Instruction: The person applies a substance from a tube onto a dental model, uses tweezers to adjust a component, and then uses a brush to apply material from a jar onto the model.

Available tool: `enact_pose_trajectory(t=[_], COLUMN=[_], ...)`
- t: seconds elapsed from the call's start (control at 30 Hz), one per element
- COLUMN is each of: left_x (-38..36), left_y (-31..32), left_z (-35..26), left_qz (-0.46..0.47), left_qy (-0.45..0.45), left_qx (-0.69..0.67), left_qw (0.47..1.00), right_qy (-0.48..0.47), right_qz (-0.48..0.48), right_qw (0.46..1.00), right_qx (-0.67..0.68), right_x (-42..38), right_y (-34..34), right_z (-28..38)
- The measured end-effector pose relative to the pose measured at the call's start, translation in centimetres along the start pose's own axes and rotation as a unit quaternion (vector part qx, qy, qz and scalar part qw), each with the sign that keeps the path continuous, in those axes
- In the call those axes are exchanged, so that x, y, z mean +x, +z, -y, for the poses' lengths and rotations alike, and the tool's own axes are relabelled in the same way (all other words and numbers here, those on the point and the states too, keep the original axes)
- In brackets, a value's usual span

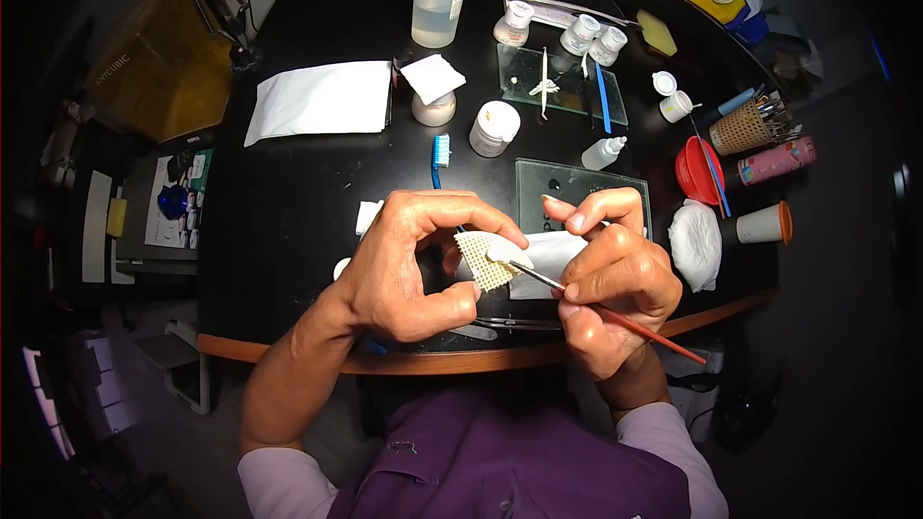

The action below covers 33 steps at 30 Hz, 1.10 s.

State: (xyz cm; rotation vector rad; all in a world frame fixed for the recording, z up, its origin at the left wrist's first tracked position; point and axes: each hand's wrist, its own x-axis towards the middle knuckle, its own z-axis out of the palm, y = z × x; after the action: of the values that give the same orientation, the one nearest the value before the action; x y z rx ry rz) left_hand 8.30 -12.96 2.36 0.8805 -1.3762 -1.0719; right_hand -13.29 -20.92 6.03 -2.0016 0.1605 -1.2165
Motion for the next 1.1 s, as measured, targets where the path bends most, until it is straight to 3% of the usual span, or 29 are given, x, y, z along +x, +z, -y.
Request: enact_pose_trajectory(t=[0.27,0.37,0.57,0.77,0.87,1.1], left_x=[0.1,0.1,0.1,0.1,0.1,0.0], left_y=[-0.1,-0.4,-0.5,-0.4,0.0,0.3], left_z=[0.0,-1.0,-1.4,-1.1,0.0,-1.1], left_qz=[0.007,0.038,0.042,0.038,0.004,-0.026], left_qy=[0.003,-0.051,-0.060,-0.043,0.000,-0.028], left_qx=[0.021,0.016,0.026,0.028,0.012,0.007], left_qw=[1.000,0.998,0.997,0.998,1.000,0.999], right_qy=[0.018,0.018,0.001,0.000,0.001,-0.010], right_qz=[0.028,0.032,-0.010,0.010,0.004,-0.026], right_qw=[0.999,0.999,1.000,1.000,1.000,0.999], right_qx=[-0.024,-0.027,-0.007,-0.023,-0.001,-0.037], right_x=[-0.1,-0.1,0.1,0.2,0.0,-0.2], right_y=[-0.1,-0.1,0.1,0.2,0.0,0.1], right_z=[0.3,0.2,0.1,0.1,0.2,0.6])
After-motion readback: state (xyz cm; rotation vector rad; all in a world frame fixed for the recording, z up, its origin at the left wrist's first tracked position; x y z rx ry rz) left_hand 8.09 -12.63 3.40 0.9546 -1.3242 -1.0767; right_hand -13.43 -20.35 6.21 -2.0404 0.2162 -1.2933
